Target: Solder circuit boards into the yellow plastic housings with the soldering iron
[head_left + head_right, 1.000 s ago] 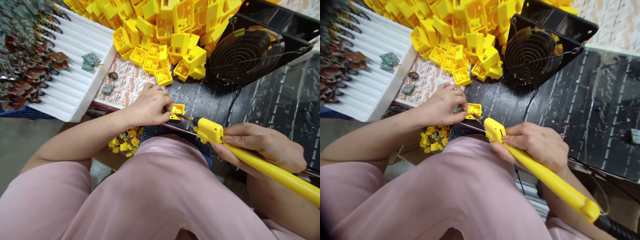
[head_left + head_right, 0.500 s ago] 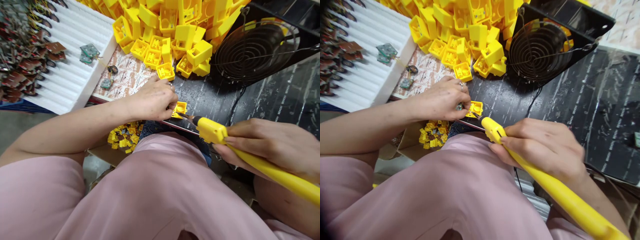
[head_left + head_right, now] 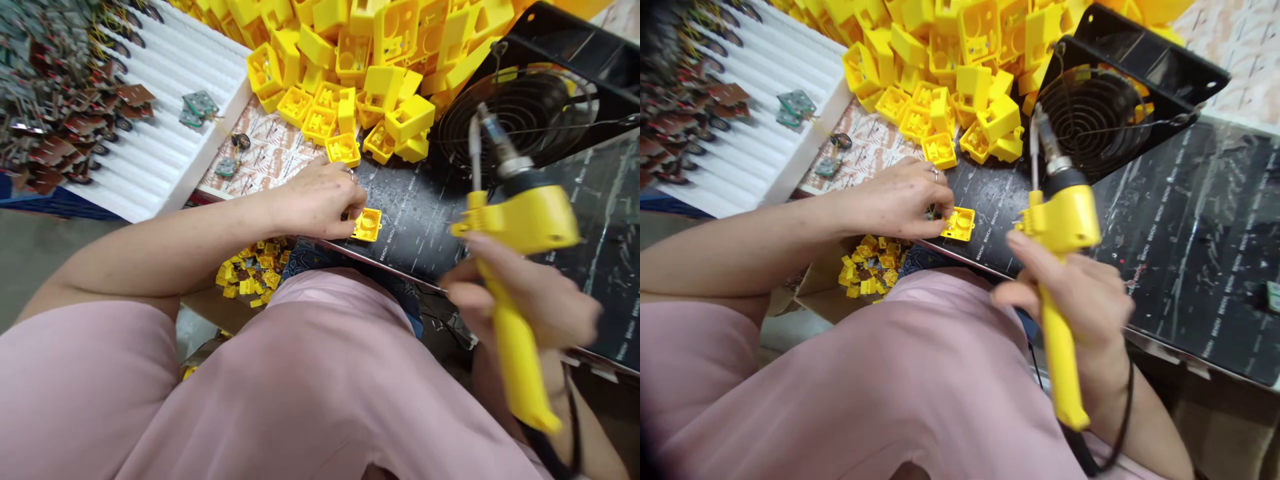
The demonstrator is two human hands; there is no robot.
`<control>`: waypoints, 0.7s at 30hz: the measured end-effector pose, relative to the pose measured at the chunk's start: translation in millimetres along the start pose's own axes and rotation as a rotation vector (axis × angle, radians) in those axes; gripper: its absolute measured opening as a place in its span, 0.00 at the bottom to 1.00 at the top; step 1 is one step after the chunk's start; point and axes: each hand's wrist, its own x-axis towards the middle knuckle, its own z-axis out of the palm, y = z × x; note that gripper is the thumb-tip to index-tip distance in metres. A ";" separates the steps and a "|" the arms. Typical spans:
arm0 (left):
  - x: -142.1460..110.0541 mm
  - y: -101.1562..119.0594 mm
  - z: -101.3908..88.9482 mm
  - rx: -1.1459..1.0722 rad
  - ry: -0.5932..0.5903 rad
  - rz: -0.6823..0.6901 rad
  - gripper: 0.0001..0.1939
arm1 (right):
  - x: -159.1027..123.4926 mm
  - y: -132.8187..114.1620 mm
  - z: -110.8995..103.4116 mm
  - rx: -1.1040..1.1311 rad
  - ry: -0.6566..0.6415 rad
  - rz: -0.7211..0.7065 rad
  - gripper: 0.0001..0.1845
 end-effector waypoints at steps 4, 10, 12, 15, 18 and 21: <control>0.0 -29.2 -13.3 -0.034 0.234 -0.130 0.09 | 21.2 7.5 20.3 -0.197 0.031 -0.246 0.09; 25.6 -59.9 -2.3 0.036 0.324 -0.207 0.17 | 42.5 12.8 63.0 -0.154 -0.010 -0.255 0.18; 33.5 -56.7 1.9 0.025 0.295 -0.177 0.17 | 44.3 14.5 74.4 -0.164 -0.017 -0.259 0.15; 33.0 -46.7 -2.0 -0.047 0.220 -0.105 0.19 | 42.1 15.4 74.6 -0.131 -0.030 -0.258 0.20; 13.0 -43.1 -13.3 -0.114 0.249 -0.085 0.19 | 41.1 16.3 58.1 -0.055 -0.006 -0.198 0.27; -18.4 -49.9 -14.8 -0.126 0.274 -0.170 0.19 | 50.2 19.5 41.3 -0.068 -0.002 -0.129 0.27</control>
